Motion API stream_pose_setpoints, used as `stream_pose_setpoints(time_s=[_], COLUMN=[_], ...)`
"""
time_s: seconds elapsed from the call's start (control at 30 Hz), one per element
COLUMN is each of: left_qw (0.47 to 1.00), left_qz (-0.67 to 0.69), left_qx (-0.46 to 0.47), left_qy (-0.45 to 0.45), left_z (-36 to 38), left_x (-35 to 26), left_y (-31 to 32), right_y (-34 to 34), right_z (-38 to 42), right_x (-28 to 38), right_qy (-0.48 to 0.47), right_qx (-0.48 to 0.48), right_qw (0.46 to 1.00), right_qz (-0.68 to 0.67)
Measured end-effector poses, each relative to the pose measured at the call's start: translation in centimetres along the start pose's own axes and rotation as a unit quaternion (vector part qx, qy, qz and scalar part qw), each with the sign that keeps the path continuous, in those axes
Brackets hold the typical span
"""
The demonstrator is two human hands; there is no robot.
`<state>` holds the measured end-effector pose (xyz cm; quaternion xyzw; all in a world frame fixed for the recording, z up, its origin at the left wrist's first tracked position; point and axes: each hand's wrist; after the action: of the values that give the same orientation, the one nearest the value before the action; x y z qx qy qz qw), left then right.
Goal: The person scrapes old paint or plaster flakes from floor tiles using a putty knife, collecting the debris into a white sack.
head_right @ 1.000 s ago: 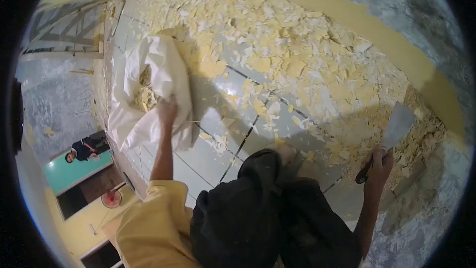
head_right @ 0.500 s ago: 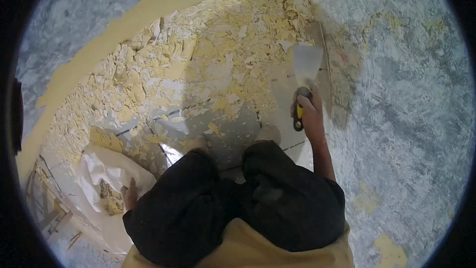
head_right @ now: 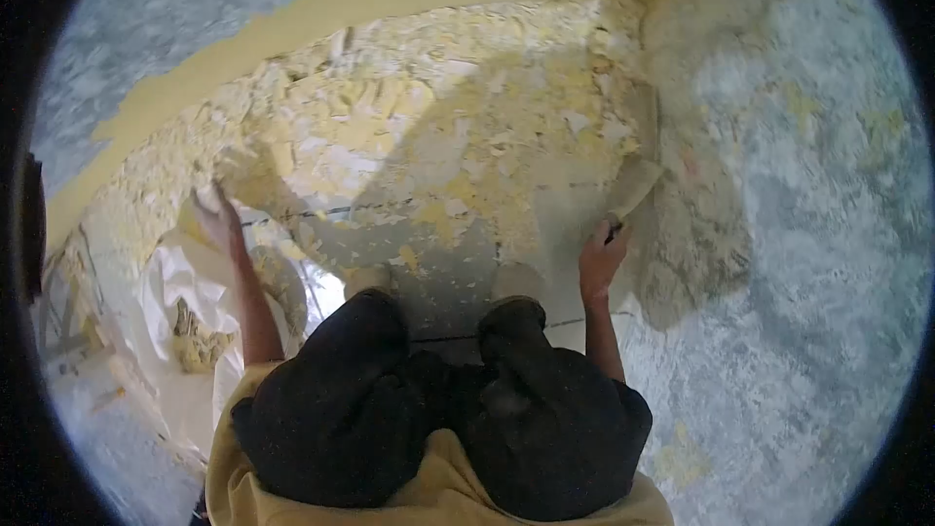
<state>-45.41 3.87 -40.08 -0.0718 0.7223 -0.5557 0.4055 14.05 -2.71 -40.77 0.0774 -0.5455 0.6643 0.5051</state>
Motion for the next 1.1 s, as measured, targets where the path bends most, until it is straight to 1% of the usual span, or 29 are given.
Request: stream_pose_setpoints(time_s=[0.03,0.07,0.1,0.17,0.23,0.27,0.3,0.33,0.37,0.4,0.43,0.47,0.5,0.53,0.57,0.6,0.63,0.67,0.7,0.73,0.77,0.8,0.87,0.9,0.93,0.97,1.0,1.07,1.1], left_qw=[0.999,0.998,0.998,0.997,0.997,0.996,0.996,0.997,0.996,0.996,0.972,0.918,0.92,0.969,0.994,0.993,0.993,0.993,0.991,0.991,0.992,0.993,0.991,0.987,0.98,0.96,0.962,0.961,0.963], left_qz=[0.012,0.016,0.013,0.029,-0.019,-0.049,-0.047,-0.058,-0.068,-0.064,-0.225,-0.375,-0.363,-0.225,-0.083,-0.091,-0.086,-0.098,-0.113,-0.114,-0.092,-0.07,-0.04,-0.021,0.093,0.203,0.196,0.245,0.235], left_qx=[-0.008,-0.021,-0.036,-0.05,-0.068,-0.071,-0.072,-0.038,0.0,0.013,0.064,0.109,0.121,0.098,0.067,0.076,0.078,0.071,0.06,0.067,0.072,0.078,0.104,0.113,0.126,0.141,0.141,0.042,0.046], left_qy=[0.029,0.056,0.04,0.045,0.014,-0.006,-0.005,-0.033,-0.061,-0.057,0.005,0.073,0.079,0.037,-0.009,-0.017,-0.017,0.006,0.029,0.029,0.045,0.061,0.079,0.113,0.12,0.129,0.124,0.123,0.12], left_z=[-0.7,-1.7,-2.7,-4.7,-6.3,-7.3,-7.8,-8.2,-8.4,-9.1,-10.2,-10.5,-9.6,-8.9,-8.7,-8.9,-8.5,-8.2,-8.1,-7.9,-7.4,-6.8,-5.1,-4.0,-3.2,-3.2,-3.9,-6.0,-7.2], left_x=[0.9,2.1,3.1,4.4,8.7,9.6,9.6,9.7,9.9,11.9,14.9,16.2,14.5,11.7,9.8,9.7,9.1,8.3,7.4,6.7,5.7,4.7,1.6,-0.2,-1.8,-2.5,-2.0,-0.1,1.4], left_y=[0.9,1.5,2.3,2.4,2.5,2.4,1.7,0.8,0.4,0.2,0.3,1.5,2.2,1.4,1.0,1.5,2.1,2.6,3.0,3.6,4.4,5.1,6.0,5.7,5.1,4.2,3.0,1.5,0.8], right_y=[0.1,1.1,2.0,4.1,6.2,7.0,7.5,8.5,9.9,10.8,11.8,12.4,12.9,13.5,14.1,14.9,15.7,16.6,17.5,18.4,19.0,19.2,19.4,18.8,17.8,16.6,14.1,8.1,5.1], right_z=[-0.8,-1.9,-2.9,-5.6,-6.0,-5.8,-5.6,-5.7,-5.8,-5.8,-5.8,-5.3,-4.7,-3.5,-2.3,-1.6,-0.5,0.5,1.2,2.0,2.6,3.1,4.0,4.2,3.4,2.2,0.8,-1.8,-2.5], right_x=[0.8,0.8,0.8,0.0,1.2,2.9,4.5,6.2,8.0,8.6,9.2,10.4,11.6,13.5,15.5,16.6,18.1,19.4,20.2,20.8,21.3,21.7,22.5,22.0,21.0,20.1,19.6,19.1,19.2], right_qy=[-0.024,-0.058,-0.092,-0.114,-0.11,-0.121,-0.127,-0.123,-0.102,-0.129,-0.156,-0.173,-0.201,-0.181,-0.157,-0.152,-0.179,-0.207,-0.213,-0.213,-0.214,-0.222,-0.208,-0.218,-0.364,-0.407,-0.403,-0.385,-0.367], right_qx=[0.006,0.002,-0.006,-0.017,-0.011,0.004,0.015,0.012,0.068,0.059,0.051,0.032,0.014,0.053,0.083,0.115,0.118,0.124,0.123,0.149,0.176,0.179,0.285,0.287,0.199,0.164,0.155,0.133,0.135], right_qw=[0.983,0.969,0.951,0.94,0.905,0.831,0.736,0.736,0.701,0.702,0.702,0.782,0.847,0.898,0.938,0.942,0.943,0.941,0.941,0.942,0.941,0.94,0.918,0.915,0.801,0.758,0.74,0.711,0.732], right_qz=[0.182,0.239,0.295,0.323,0.411,0.542,0.665,0.666,0.702,0.698,0.693,0.598,0.492,0.398,0.298,0.275,0.257,0.235,0.233,0.214,0.193,0.189,0.181,0.181,0.432,0.483,0.516,0.573,0.557])
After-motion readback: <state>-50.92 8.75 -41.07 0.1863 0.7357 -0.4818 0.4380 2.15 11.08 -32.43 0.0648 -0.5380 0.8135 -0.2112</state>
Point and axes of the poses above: each hand's wrist, its own z-axis away from the middle knuckle, its own y-axis out of the palm, x = y × z, and after that the axes turned 13 degrees about x, right-handed
